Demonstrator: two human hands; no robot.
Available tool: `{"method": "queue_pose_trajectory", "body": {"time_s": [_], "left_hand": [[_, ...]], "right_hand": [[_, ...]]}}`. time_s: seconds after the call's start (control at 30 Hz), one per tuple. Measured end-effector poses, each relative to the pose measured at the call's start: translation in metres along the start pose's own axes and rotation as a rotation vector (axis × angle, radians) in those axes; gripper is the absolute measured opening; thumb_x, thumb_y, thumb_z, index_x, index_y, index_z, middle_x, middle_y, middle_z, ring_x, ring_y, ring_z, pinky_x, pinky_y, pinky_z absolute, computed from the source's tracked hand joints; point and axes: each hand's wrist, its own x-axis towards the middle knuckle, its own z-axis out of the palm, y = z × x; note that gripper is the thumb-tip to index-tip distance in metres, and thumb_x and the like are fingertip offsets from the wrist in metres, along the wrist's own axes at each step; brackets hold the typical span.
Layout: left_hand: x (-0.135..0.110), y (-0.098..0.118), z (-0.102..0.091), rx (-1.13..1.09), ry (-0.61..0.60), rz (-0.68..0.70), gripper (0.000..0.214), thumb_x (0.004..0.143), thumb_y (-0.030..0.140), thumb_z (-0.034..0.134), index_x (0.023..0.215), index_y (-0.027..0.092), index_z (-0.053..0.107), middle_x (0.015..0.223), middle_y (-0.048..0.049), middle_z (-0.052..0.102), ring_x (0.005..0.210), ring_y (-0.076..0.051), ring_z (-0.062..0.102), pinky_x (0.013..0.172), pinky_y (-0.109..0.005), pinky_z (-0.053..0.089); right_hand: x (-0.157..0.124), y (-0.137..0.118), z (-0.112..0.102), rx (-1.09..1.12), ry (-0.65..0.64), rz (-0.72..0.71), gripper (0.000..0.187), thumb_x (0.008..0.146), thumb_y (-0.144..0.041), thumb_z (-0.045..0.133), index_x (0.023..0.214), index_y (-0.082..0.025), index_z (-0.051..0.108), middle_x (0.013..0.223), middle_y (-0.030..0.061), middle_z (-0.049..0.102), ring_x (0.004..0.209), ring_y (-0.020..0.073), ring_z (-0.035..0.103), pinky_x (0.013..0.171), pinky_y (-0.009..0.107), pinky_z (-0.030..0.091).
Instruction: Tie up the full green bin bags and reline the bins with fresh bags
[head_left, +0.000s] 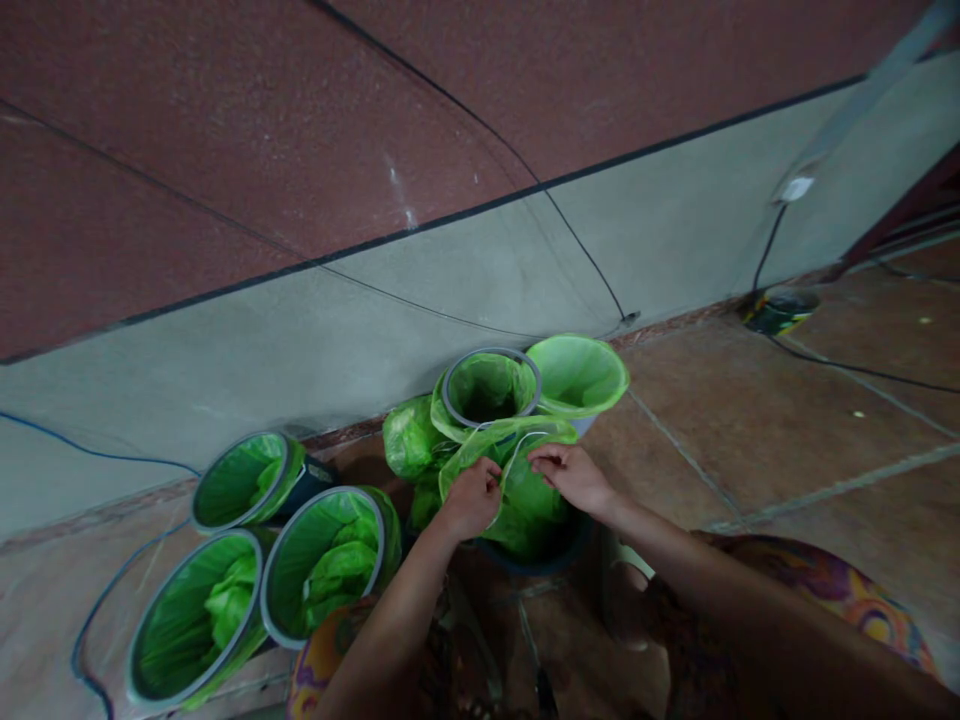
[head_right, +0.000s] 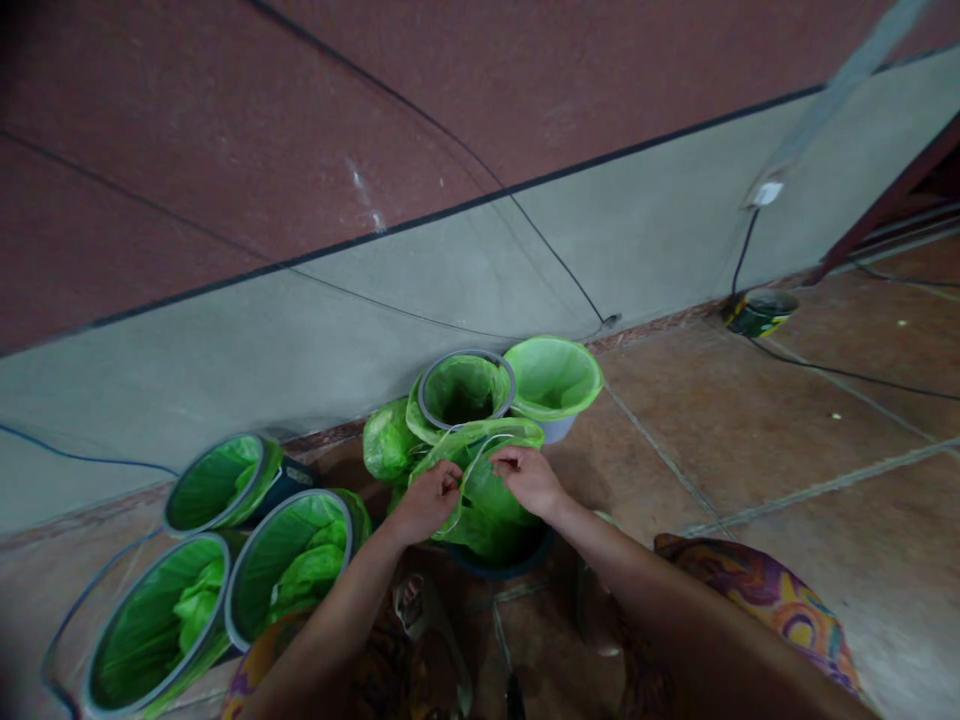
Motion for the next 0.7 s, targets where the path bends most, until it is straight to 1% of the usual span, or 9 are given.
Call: {"method": "queue_pose_trajectory", "body": {"time_s": [0.07, 0.1, 0.13, 0.2, 0.27, 0.33, 0.4, 0.47, 0.7], "left_hand": [[0.002, 0.002, 0.006, 0.007, 0.010, -0.014, 0.025, 0.072, 0.008, 0.052, 0.093, 0.019, 0.058, 0.065, 0.0028, 0.058, 0.060, -0.013, 0.054, 0.061, -0.027, 0.038], [0.003, 0.002, 0.010, 0.000, 0.022, -0.026, 0.025, 0.071, 0.008, 0.053, 0.093, 0.019, 0.058, 0.066, 0.0027, 0.058, 0.061, -0.013, 0.054, 0.061, -0.027, 0.038], [0.005, 0.002, 0.014, -0.012, 0.036, -0.038, 0.024, 0.070, 0.007, 0.054, 0.092, 0.019, 0.058, 0.066, 0.0025, 0.058, 0.062, -0.013, 0.055, 0.060, -0.027, 0.038], [0.008, 0.000, 0.021, -0.038, 0.063, -0.047, 0.023, 0.069, 0.006, 0.055, 0.089, 0.018, 0.058, 0.066, 0.0025, 0.057, 0.062, -0.013, 0.054, 0.060, -0.027, 0.038], [0.010, -0.003, 0.028, -0.060, 0.069, -0.040, 0.023, 0.067, 0.004, 0.056, 0.085, 0.017, 0.058, 0.065, 0.0032, 0.055, 0.062, -0.013, 0.053, 0.059, -0.026, 0.037], [0.012, -0.006, 0.031, -0.085, 0.062, -0.042, 0.025, 0.065, 0.002, 0.057, 0.084, 0.017, 0.060, 0.064, 0.0041, 0.054, 0.062, -0.012, 0.052, 0.059, -0.025, 0.038], [0.014, -0.009, 0.031, -0.116, 0.068, -0.071, 0.028, 0.065, 0.002, 0.060, 0.088, 0.017, 0.063, 0.065, 0.0044, 0.056, 0.063, -0.011, 0.053, 0.062, -0.025, 0.040], [0.016, -0.011, 0.030, -0.173, 0.079, -0.116, 0.032, 0.063, 0.003, 0.065, 0.092, 0.015, 0.065, 0.069, 0.0038, 0.058, 0.065, -0.011, 0.054, 0.065, -0.025, 0.042], [0.017, -0.017, 0.024, -0.760, 0.054, -0.224, 0.039, 0.055, 0.005, 0.075, 0.094, 0.013, 0.070, 0.078, -0.0016, 0.064, 0.076, -0.013, 0.059, 0.072, -0.026, 0.047]], "right_hand": [[-0.002, -0.001, 0.000, -0.151, 0.057, -0.263, 0.019, 0.080, -0.020, 0.055, 0.091, -0.019, 0.071, 0.087, 0.0042, 0.070, 0.072, 0.0152, 0.061, 0.071, 0.028, 0.050], [-0.004, -0.001, 0.001, -0.210, 0.041, -0.376, 0.024, 0.080, -0.018, 0.055, 0.096, -0.020, 0.072, 0.098, 0.0053, 0.070, 0.079, 0.0163, 0.062, 0.077, 0.030, 0.050], [-0.005, -0.001, 0.001, -0.258, 0.000, -0.461, 0.031, 0.079, -0.014, 0.054, 0.104, -0.021, 0.071, 0.111, 0.0064, 0.067, 0.087, 0.0171, 0.063, 0.082, 0.031, 0.050], [-0.008, 0.002, 0.004, -0.340, -0.118, -0.564, 0.047, 0.075, -0.006, 0.052, 0.117, -0.022, 0.067, 0.129, 0.0074, 0.059, 0.102, 0.0188, 0.062, 0.092, 0.033, 0.047], [-0.009, 0.006, 0.007, -0.432, -0.217, -0.587, 0.054, 0.073, -0.001, 0.049, 0.121, -0.022, 0.065, 0.129, 0.0084, 0.059, 0.111, 0.0204, 0.059, 0.098, 0.034, 0.044], [-0.009, 0.011, 0.009, -0.529, -0.259, -0.539, 0.047, 0.076, -0.001, 0.047, 0.113, -0.020, 0.068, 0.111, 0.0089, 0.066, 0.103, 0.0208, 0.061, 0.093, 0.033, 0.045], [-0.007, 0.014, 0.009, -0.588, -0.252, -0.490, 0.035, 0.080, -0.004, 0.046, 0.099, -0.019, 0.072, 0.095, 0.0081, 0.067, 0.091, 0.0200, 0.062, 0.085, 0.031, 0.046], [-0.006, 0.014, 0.007, -0.591, -0.227, -0.478, 0.030, 0.082, -0.006, 0.046, 0.089, -0.019, 0.073, 0.090, 0.0075, 0.067, 0.085, 0.0190, 0.062, 0.081, 0.029, 0.046], [-0.003, 0.010, 0.003, -0.493, -0.192, -0.485, 0.025, 0.077, -0.006, 0.052, 0.081, -0.018, 0.074, 0.087, 0.0065, 0.070, 0.081, 0.0177, 0.065, 0.077, 0.027, 0.047]]}}
